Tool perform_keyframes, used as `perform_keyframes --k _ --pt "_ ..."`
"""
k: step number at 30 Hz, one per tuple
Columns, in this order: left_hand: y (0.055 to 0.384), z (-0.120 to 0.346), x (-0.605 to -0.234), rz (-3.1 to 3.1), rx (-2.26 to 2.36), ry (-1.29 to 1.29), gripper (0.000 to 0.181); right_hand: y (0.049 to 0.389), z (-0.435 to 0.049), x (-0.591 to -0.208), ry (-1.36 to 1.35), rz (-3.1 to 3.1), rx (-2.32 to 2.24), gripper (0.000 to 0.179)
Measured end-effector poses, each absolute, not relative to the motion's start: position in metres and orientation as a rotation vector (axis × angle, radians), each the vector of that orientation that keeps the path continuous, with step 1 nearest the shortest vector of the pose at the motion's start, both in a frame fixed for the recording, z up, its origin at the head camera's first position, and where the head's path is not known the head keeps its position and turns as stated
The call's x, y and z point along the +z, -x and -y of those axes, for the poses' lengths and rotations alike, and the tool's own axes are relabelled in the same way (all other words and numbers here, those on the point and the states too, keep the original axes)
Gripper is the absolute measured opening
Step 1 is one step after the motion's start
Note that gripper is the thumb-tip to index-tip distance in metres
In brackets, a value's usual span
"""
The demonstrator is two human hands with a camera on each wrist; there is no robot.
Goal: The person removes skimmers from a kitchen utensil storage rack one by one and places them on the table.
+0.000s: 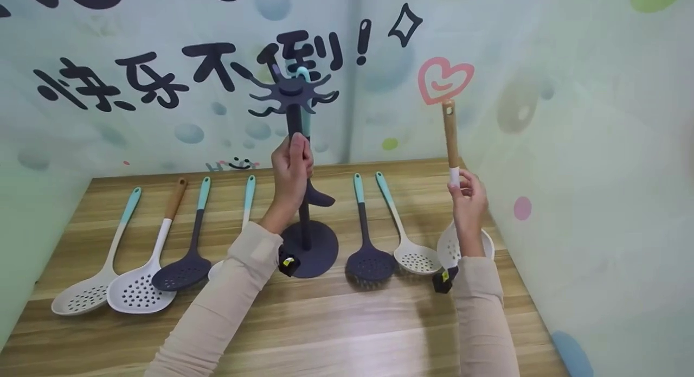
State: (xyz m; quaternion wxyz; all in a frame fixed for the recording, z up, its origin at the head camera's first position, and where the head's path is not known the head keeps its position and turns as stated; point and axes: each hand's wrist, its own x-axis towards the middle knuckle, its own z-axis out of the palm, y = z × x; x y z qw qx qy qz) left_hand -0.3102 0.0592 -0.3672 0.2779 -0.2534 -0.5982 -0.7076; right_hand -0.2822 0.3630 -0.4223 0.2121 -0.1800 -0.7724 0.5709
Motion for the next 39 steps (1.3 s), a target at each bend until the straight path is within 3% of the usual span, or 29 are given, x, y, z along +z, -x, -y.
perform_keyframes --k 10,15,18,28,39 --pt "0.305 -0.057 -0.361 1.592 -1.867 0.668 0.063 0.286 -0.371 -0.435 0.592 2.134 1.531 0.034" --pt "0.304 -0.057 -0.36 1.607 -1.877 0.662 0.065 0.292 -0.374 -0.462 0.651 2.273 1.371 0.011" --pt "0.31 -0.06 -0.366 1.611 -1.875 0.666 0.064 0.295 -0.372 -0.474 0.632 2.373 1.296 0.006" --pt "0.311 -0.061 -0.366 1.598 -1.852 0.675 0.06 0.3 -0.362 -0.487 0.43 2.875 1.46 0.047" --pt "0.306 -0.058 -0.363 1.595 -1.89 0.674 0.062 0.3 -0.353 -0.497 0.314 3.022 1.527 0.057"
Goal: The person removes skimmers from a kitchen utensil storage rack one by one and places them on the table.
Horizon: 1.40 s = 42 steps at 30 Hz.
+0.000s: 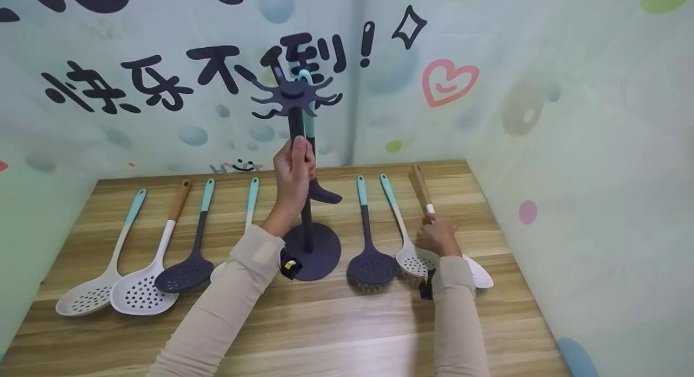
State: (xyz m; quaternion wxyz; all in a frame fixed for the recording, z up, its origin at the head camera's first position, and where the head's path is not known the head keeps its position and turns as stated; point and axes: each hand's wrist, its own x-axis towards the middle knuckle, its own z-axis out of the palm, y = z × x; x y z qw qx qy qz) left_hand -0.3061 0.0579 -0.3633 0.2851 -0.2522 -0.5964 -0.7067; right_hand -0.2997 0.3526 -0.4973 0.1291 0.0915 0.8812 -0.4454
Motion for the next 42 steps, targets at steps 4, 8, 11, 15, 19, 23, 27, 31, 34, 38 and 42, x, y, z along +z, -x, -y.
perform_keyframes --k 4,8,11,15,19,23,27,31,34,38,42 --pt "0.294 -0.055 -0.351 1.589 -1.891 0.666 0.066 0.299 -0.351 -0.498 -0.232 -2.565 -1.294 0.057" --pt "0.288 -0.054 -0.346 1.595 -1.897 0.663 0.064 0.298 -0.352 -0.495 -0.182 -2.585 -1.203 0.056" --pt "0.288 -0.054 -0.345 1.591 -1.901 0.669 0.061 0.297 -0.352 -0.492 -0.156 -2.576 -1.163 0.059" --pt "0.289 -0.055 -0.347 1.586 -1.888 0.676 0.058 0.296 -0.35 -0.487 -0.164 -2.552 -1.154 0.064" --pt "0.3 -0.058 -0.357 1.597 -1.875 0.67 0.06 0.298 -0.347 -0.482 -0.183 -2.55 -1.148 0.066" --pt "0.309 -0.06 -0.367 1.61 -1.877 0.66 0.064 0.304 -0.338 -0.469 -0.169 -2.624 -1.171 0.062" --pt "0.311 -0.061 -0.368 1.614 -1.862 0.658 0.066 0.307 -0.322 -0.438 -0.091 -2.766 -1.225 0.059" --pt "0.311 -0.061 -0.367 1.605 -1.833 0.649 0.064 0.299 -0.291 -0.389 0.101 -2.859 -1.435 0.062" --pt "0.312 -0.061 -0.367 1.602 -1.84 0.65 0.062 0.282 -0.259 -0.345 0.323 -2.821 -1.657 0.06" --pt "0.311 -0.06 -0.367 1.599 -1.858 0.669 0.061 0.268 -0.227 -0.303 0.654 -2.613 -1.978 0.059" --pt "0.31 -0.059 -0.367 1.596 -1.87 0.696 0.059 0.267 -0.206 -0.277 0.923 -2.361 -2.213 0.068"
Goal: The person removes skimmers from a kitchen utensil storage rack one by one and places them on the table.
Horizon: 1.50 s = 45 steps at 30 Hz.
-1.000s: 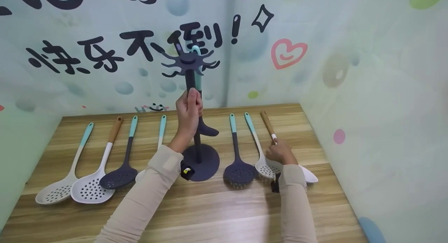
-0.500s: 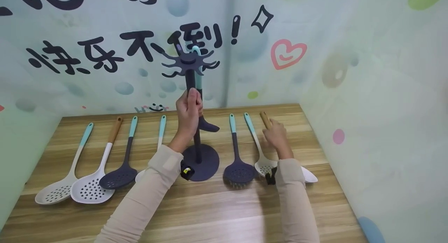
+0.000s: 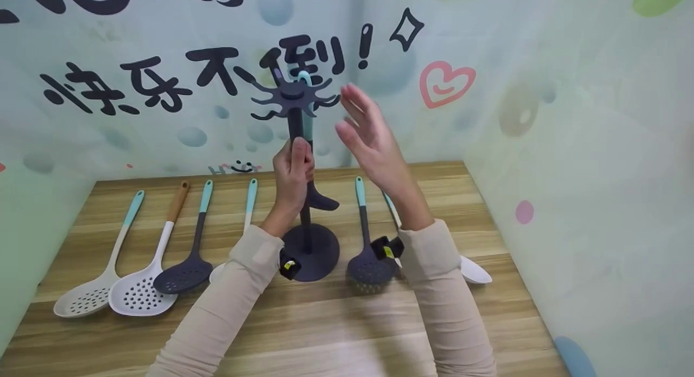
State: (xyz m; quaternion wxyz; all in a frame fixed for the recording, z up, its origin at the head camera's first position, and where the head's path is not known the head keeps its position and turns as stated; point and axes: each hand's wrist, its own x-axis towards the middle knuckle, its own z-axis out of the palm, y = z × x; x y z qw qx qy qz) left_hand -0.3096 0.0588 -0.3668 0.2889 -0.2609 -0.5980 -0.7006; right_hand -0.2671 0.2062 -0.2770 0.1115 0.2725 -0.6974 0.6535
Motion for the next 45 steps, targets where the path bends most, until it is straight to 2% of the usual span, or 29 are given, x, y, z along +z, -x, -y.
perform_keyframes --k 7,15,21,37,45 --pt "0.31 -0.058 -0.367 1.578 -1.887 0.738 0.061 0.274 -0.192 -0.254 -0.955 1.958 2.031 0.065" --pt "0.31 -0.061 -0.367 1.621 -1.769 0.645 0.061 0.283 -0.193 -0.257 -0.941 1.901 2.071 0.054" --pt "0.31 -0.064 -0.368 1.624 -1.712 0.608 0.059 0.284 -0.191 -0.259 -0.95 1.85 2.132 0.058" --pt "0.307 -0.068 -0.368 1.642 -1.64 0.548 0.058 0.277 -0.187 -0.257 -0.812 1.891 1.979 0.062" --pt "0.307 -0.068 -0.367 1.651 -1.592 0.543 0.057 0.258 -0.163 -0.253 -0.622 1.904 1.662 0.068"
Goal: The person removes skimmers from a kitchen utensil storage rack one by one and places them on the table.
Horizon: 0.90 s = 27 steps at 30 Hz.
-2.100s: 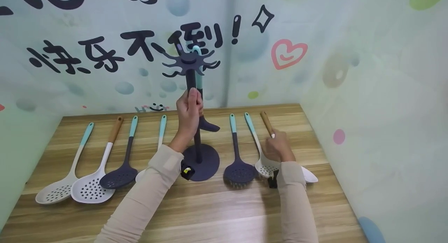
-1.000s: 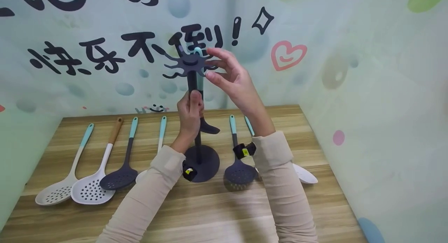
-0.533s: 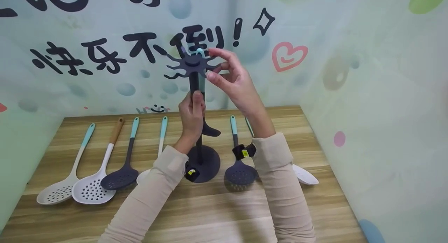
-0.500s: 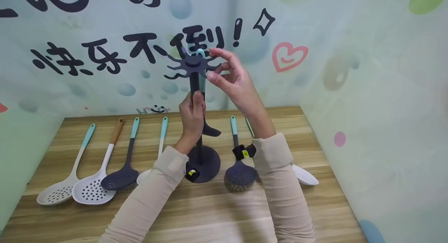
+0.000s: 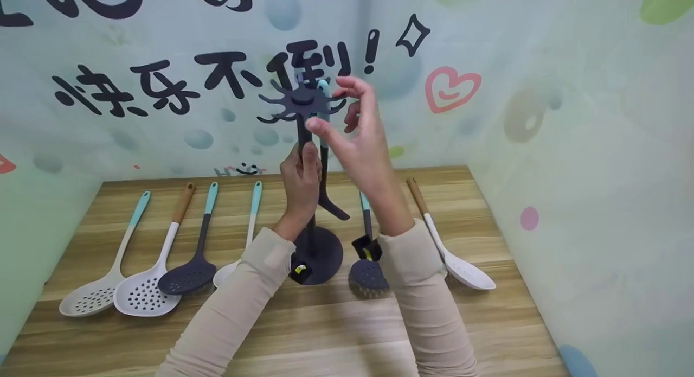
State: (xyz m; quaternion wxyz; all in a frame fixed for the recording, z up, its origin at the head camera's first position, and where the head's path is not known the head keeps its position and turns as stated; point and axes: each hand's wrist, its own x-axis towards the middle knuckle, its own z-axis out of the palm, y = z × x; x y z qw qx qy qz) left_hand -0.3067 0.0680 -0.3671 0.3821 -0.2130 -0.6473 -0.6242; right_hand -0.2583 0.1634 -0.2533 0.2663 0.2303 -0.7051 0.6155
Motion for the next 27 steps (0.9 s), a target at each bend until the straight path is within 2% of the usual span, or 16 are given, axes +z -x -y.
perform_keyframes --k 5,9,11,18,21,27 --pt "0.308 -0.067 -0.367 1.654 -1.613 0.536 0.058 0.244 -0.144 -0.249 -0.37 1.989 1.309 0.07" --pt "0.309 -0.066 -0.368 1.632 -1.652 0.555 0.057 0.242 -0.136 -0.249 -0.271 1.999 1.205 0.071" --pt "0.309 -0.066 -0.368 1.625 -1.654 0.561 0.048 0.243 -0.133 -0.25 -0.248 1.989 1.163 0.072" --pt "0.308 -0.068 -0.368 1.697 -1.597 0.501 0.034 0.238 -0.112 -0.251 -0.101 1.992 0.855 0.072" --pt "0.308 -0.067 -0.368 1.759 -1.602 0.455 0.019 0.237 -0.103 -0.25 -0.052 2.016 0.766 0.073" --pt "0.309 -0.063 -0.368 1.755 -1.66 0.487 0.019 0.236 -0.1 -0.248 -0.096 2.042 0.775 0.07"
